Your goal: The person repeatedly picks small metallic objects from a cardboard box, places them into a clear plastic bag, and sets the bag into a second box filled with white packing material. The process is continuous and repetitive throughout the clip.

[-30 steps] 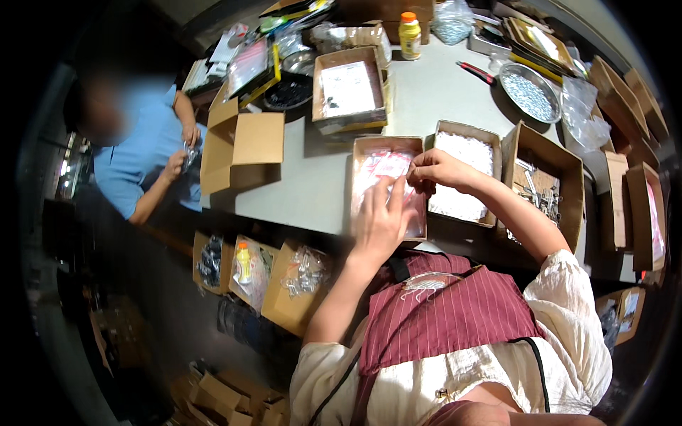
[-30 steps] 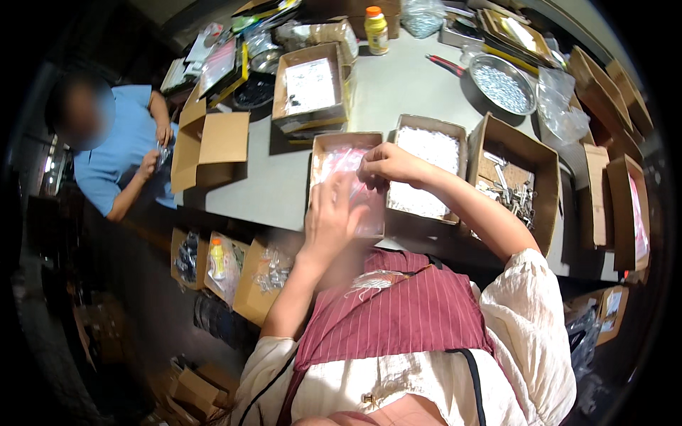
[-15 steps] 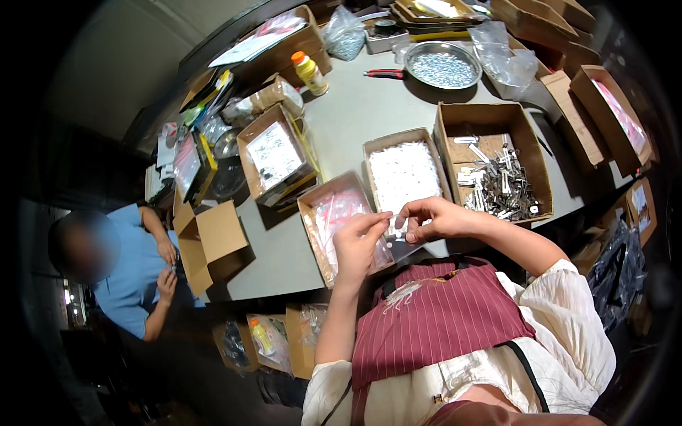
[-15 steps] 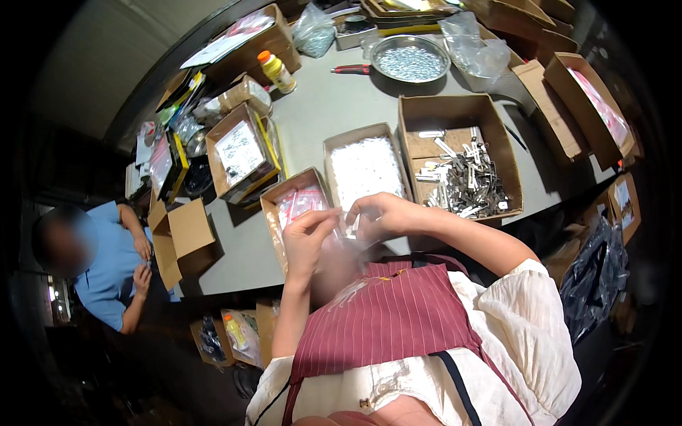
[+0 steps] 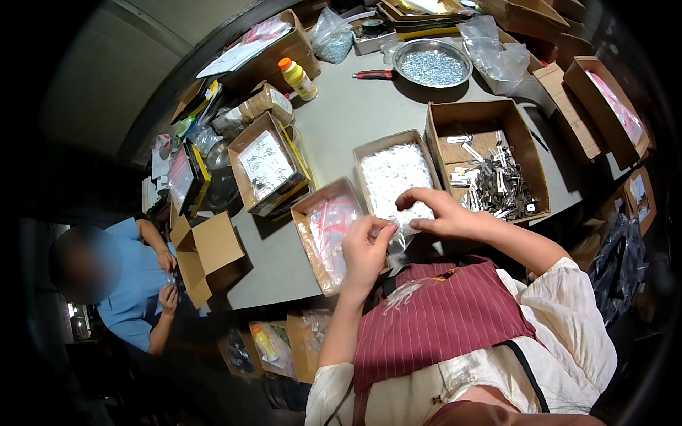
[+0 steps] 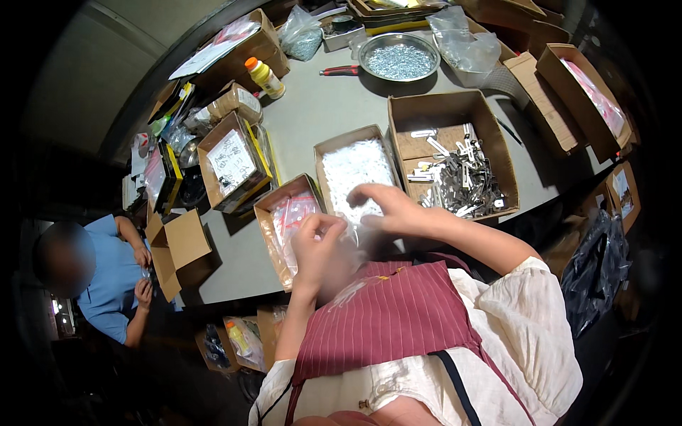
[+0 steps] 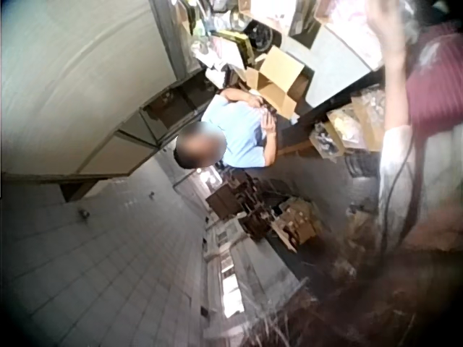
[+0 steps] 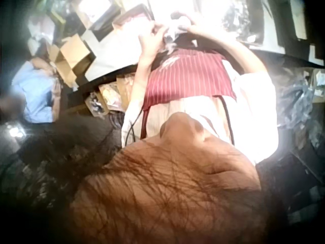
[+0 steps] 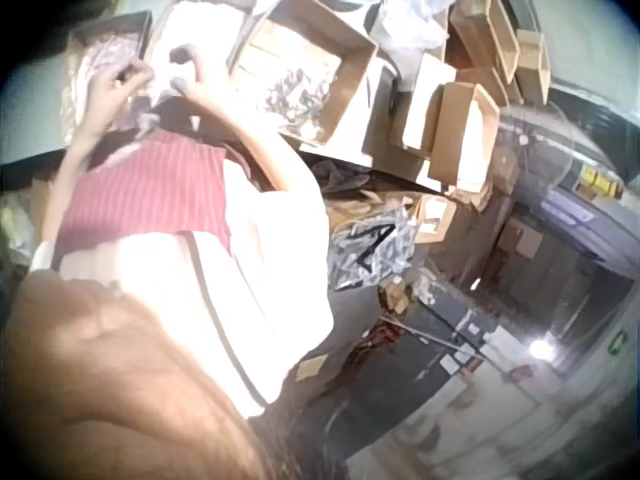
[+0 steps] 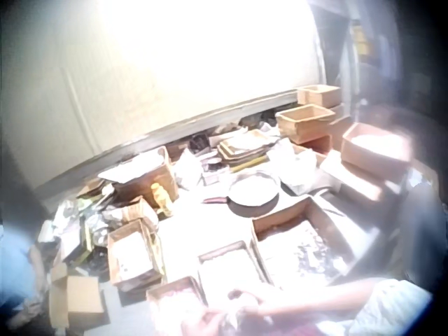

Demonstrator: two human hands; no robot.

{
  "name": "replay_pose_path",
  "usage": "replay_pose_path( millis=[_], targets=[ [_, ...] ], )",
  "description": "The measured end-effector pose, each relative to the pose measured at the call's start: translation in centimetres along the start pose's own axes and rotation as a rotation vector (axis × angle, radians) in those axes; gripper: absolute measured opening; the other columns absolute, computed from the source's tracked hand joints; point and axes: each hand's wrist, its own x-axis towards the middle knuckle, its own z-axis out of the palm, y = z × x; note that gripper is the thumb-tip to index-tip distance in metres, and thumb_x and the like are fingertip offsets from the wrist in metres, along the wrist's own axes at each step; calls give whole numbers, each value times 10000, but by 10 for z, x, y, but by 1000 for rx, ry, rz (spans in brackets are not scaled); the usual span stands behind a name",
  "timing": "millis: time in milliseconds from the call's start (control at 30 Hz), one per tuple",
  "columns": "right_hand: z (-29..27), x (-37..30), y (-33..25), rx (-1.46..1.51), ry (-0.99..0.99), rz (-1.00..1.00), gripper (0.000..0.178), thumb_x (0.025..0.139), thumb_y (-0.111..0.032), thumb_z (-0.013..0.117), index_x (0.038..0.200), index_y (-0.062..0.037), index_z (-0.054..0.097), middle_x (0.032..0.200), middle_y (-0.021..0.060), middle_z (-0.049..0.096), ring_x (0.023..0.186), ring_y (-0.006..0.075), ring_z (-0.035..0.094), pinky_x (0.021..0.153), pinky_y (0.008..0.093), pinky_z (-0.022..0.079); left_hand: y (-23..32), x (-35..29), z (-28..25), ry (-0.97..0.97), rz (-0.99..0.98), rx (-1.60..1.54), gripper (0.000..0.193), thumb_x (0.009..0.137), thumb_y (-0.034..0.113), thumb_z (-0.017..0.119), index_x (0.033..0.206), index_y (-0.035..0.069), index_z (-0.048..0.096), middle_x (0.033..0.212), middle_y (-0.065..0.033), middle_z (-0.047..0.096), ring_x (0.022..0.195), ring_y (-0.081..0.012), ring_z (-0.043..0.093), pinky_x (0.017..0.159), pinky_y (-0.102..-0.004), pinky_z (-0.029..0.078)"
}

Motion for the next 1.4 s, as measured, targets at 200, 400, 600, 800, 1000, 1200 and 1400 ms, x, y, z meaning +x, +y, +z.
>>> replay_pose_path(
  millis=[200, 400, 600, 800, 1000, 1200, 1400],
  targets=[
    [-16, 17, -42, -395, -74, -374, 399, 737, -57, 643, 1135, -59, 656, 1149, 119, 647, 1226, 328, 546, 1205, 577, 233, 1, 12, 10, 47, 74, 189, 301, 738, 118, 850, 844, 5, 592, 801, -123, 586, 756, -289, 584, 680, -404, 472],
    [-23, 21, -27, -567, -290, -225, 501, 701, -207, 694, 1200, -209, 749, 1533, 89, 509, 1519, 438, 254, 1195, 744, 26, 7, 25, 19, 238, 381, 545, 364, 716, 30, 786, 1030, 15, 601, 954, -153, 625, 944, -354, 593, 842, -454, 477],
    [-17, 66, 9, -196, -250, -136, 402, 773, -106, 727, 1167, -47, 681, 1179, 172, 643, 1088, 382, 624, 1003, 509, 467, -51, 28, 26, 91, 49, 294, 254, 806, 66, 781, 978, 22, 599, 949, -160, 658, 951, -375, 621, 837, -476, 481],
    [13, 76, 77, -875, -573, 241, 607, 801, -293, 846, 1246, 6, 562, 1203, 277, 613, 1059, 421, 660, 842, 488, 544, -61, 27, 9, 63, -47, 170, 201, 842, 56, 761, 1002, 22, 644, 982, -120, 703, 974, -288, 683, 898, -402, 528],
    [-11, 82, 65, -581, -314, 8, 213, 808, -115, 693, 984, 1, 721, 867, 222, 727, 826, 409, 710, 745, 481, 564, -54, 24, 3, 48, -114, 9, 183, 882, 58, 743, 1002, -16, 626, 997, -175, 694, 944, -311, 686, 824, -380, 533],
    [-48, 74, 57, -226, -184, 168, 345, 902, -219, 782, 1163, -3, 716, 875, 155, 749, 708, 213, 691, 677, 377, 534, -47, 36, 11, 21, -102, -21, 166, 864, 48, 755, 1000, 13, 666, 976, -118, 723, 957, -244, 708, 880, -369, 543],
    [-52, 71, 36, -197, -146, 257, 322, 1043, -317, 602, 1015, -3, 664, 774, 113, 721, 637, 232, 644, 639, 407, 508, -52, 44, 26, 21, -2, 26, 154, 863, 41, 755, 995, 19, 679, 992, -118, 724, 964, -245, 712, 869, -370, 545]
  ],
)
